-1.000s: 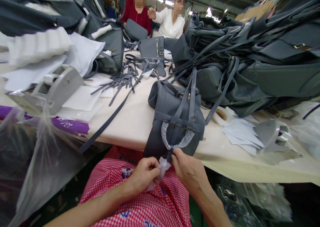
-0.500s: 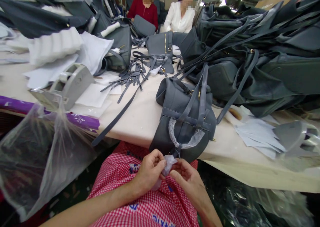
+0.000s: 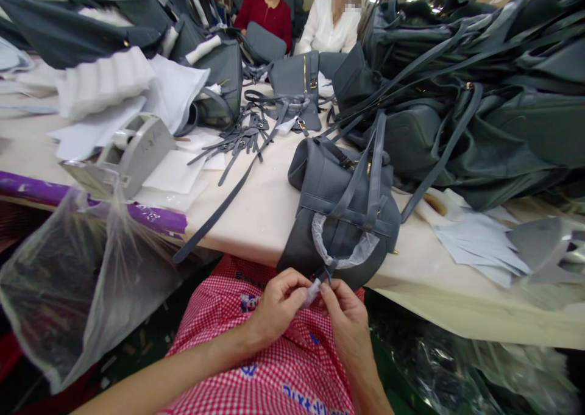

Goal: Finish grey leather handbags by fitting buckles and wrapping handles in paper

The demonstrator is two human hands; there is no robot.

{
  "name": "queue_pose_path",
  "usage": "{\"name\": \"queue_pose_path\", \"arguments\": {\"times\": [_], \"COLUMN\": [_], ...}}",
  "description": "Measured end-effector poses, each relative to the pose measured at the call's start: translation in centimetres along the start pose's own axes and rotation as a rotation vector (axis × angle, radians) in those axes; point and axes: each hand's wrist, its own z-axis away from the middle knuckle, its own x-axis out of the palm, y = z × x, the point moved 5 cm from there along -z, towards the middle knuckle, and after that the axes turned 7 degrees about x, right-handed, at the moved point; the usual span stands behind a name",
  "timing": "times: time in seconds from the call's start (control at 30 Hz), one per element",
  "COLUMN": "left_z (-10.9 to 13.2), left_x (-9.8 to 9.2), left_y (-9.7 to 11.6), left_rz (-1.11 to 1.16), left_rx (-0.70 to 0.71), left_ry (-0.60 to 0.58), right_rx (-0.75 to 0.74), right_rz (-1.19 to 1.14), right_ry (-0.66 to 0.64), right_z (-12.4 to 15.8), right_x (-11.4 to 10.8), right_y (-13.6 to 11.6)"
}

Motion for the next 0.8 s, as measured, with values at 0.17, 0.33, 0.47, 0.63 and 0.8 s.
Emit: {"name": "queue_pose_path", "arguments": {"times": [0.17, 0.33, 0.47, 0.63, 0.8], "left_z": [-0.1, -0.4, -0.4, -0.1, 0.0], "left_x": [1.2, 1.2, 0.8, 0.4, 0.3], "left_y": [-1.7, -1.8, -1.0, -0.3, 0.2], "left_rz": [0.319, 0.318, 0.18, -0.052, -0.179], "left_rx": [-0.327, -0.331, -0.166, -0.005, 0.087], "left_ry": [-0.074, -0.024, 0.032, 0.044, 0.028], "right_rx": [-0.002, 0.048, -0.011, -0.006, 0.064], "right_rz": [0.022, 0.038, 0.108, 0.115, -0.011], "right_ry": [0.063, 0.142, 0.129, 0.148, 0.117], "right_z": [0.0, 1.1, 2.1, 2.1, 1.2], "right_x": [0.0, -0.6, -0.5, 0.0, 0.3], "right_y": [0.0, 0.0, -0.6, -0.9, 0.2]}}
